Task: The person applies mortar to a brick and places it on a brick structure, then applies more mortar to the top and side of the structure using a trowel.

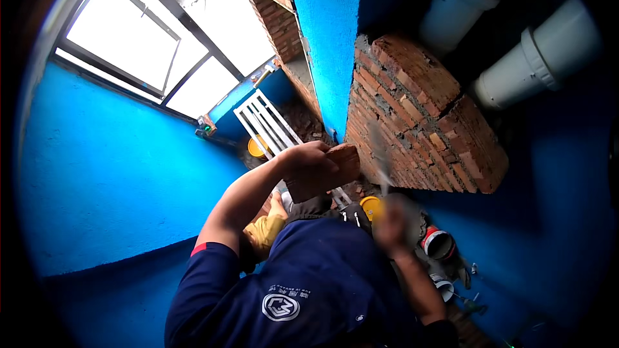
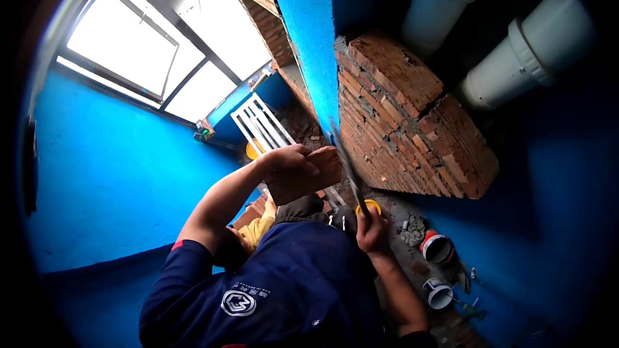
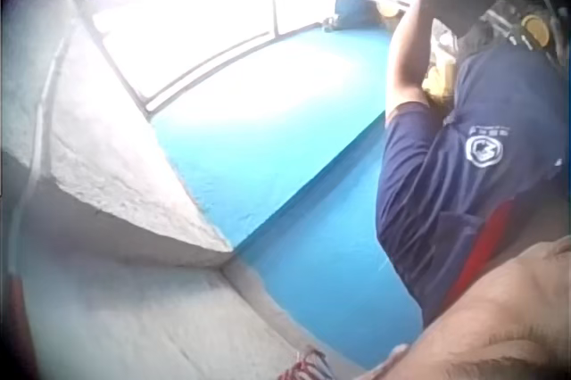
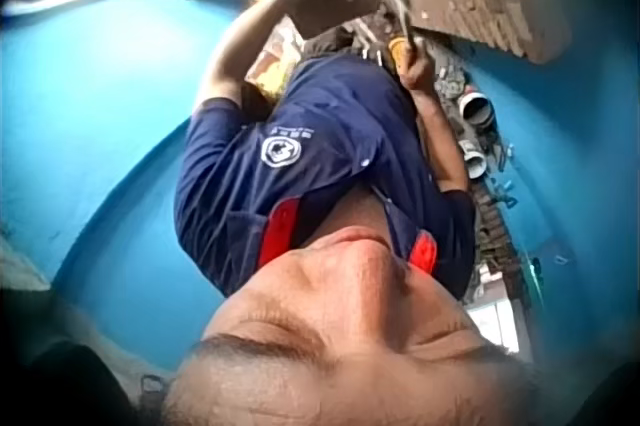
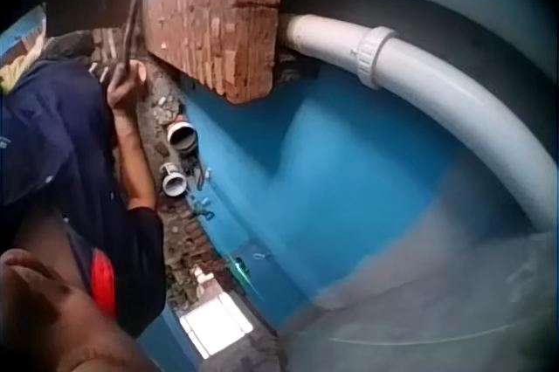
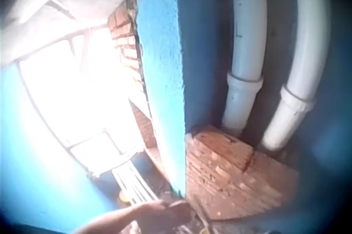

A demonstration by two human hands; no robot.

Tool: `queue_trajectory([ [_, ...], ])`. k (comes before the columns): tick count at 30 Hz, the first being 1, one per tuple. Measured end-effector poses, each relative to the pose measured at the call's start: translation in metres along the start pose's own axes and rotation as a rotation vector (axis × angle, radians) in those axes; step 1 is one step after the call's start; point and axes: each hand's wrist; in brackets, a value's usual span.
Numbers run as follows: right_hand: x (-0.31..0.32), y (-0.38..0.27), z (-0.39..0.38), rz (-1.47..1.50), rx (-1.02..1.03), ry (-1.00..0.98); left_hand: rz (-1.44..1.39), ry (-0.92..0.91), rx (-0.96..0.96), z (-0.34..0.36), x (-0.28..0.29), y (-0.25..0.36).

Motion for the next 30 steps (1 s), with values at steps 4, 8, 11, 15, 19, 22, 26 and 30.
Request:
queue_trajectory([
  [4, -0.041, 0.032, 0.007, -0.070, -0.084, -0.083, 0.154, -0.004, 0.123, 0.013, 0.027, 0.010],
  [8, -0.006, -0.022, 0.037, 0.093, -0.094, -0.024, 0.148, -0.044, 0.151, 0.027, 0.035, -0.020],
  [11, 0.000, -0.027, 0.035, 0.190, -0.077, 0.021, 0.137, -0.064, 0.165, 0.035, 0.031, -0.016],
  [15, -0.035, 0.019, 0.011, -0.160, -0.305, -0.170, 0.203, -0.148, 0.142, 0.059, 0.027, -0.013],
  [19, -0.020, -0.003, 0.025, -0.012, -0.383, -0.132, 0.319, -0.120, 0.191, 0.075, 0.033, -0.045],
  [22, 0.004, -0.035, 0.047, 0.122, -0.264, -0.072, 0.255, -0.148, 0.182, 0.070, 0.036, -0.034],
  [26, -0.034, -0.006, 0.029, 0.083, -0.261, 0.037, 0.243, -0.220, 0.139, 0.071, 0.042, -0.001],
  [30, -0.053, 0.025, 0.009, -0.050, -0.490, -0.137, 0.272, -0.278, 0.108, 0.074, 0.052, 0.006],
])
Point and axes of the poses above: each hand's wrist, its own z-axis towards the middle knuckle, its own x-axis out of the back of the hand, y = z × x, and after that the axes turned 3 degrees about -z, right-handed
